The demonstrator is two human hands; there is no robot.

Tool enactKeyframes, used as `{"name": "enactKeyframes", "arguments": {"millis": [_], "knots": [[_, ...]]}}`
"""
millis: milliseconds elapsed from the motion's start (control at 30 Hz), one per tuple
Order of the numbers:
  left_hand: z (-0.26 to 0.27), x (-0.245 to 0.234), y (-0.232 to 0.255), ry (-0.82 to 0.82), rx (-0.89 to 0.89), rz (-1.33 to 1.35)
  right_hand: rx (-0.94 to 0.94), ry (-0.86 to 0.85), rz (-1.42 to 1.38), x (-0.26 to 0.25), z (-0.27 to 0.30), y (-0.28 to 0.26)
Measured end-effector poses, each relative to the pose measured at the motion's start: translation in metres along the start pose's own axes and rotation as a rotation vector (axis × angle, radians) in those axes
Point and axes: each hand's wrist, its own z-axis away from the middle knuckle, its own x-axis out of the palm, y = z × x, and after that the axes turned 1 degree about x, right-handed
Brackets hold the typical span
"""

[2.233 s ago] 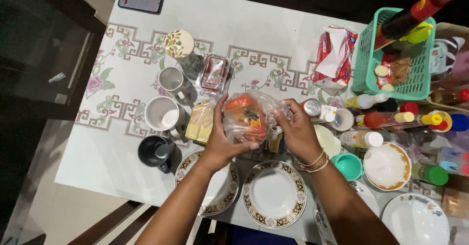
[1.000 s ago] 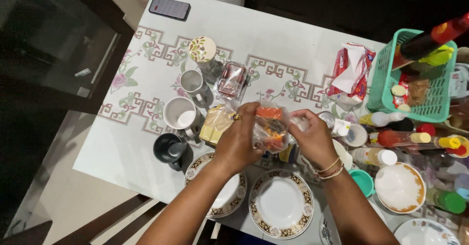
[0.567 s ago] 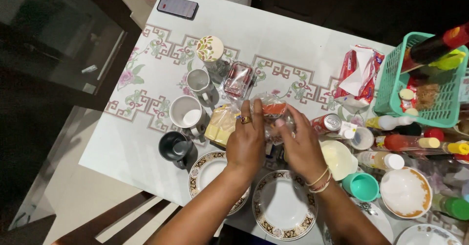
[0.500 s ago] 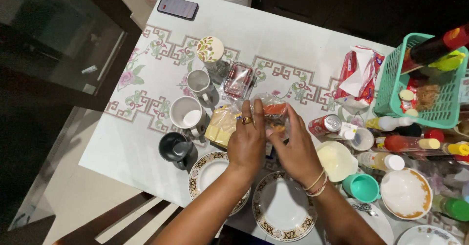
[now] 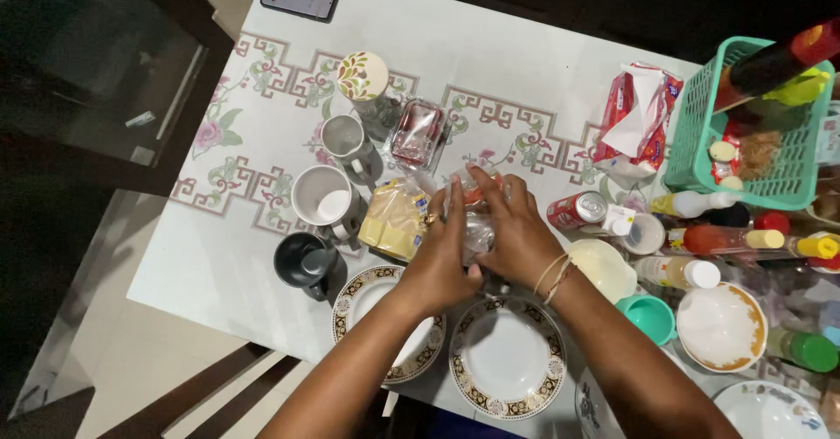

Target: Removing various food items and containers from a refrigerator and arranging them on a dining table.

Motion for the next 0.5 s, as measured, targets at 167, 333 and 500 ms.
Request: {"name": "enactKeyframes", "arguments": {"millis": [167,333,500], "knots": [[0.002,0.019,-0.023,0.013,0.091,0.126,-0.088,0.020,0.187,0.015,-0.009,0.006],[0.000,0.016,-0.029,-0.023,0.052,0.146,-0.133,0.041,0.252,0.030,-0.026,0.033],[0.005,0.012,-0.022,-0.070,0.037,0.058,-0.207,0.071,0.292,0.028,-0.076,0.060]]}}
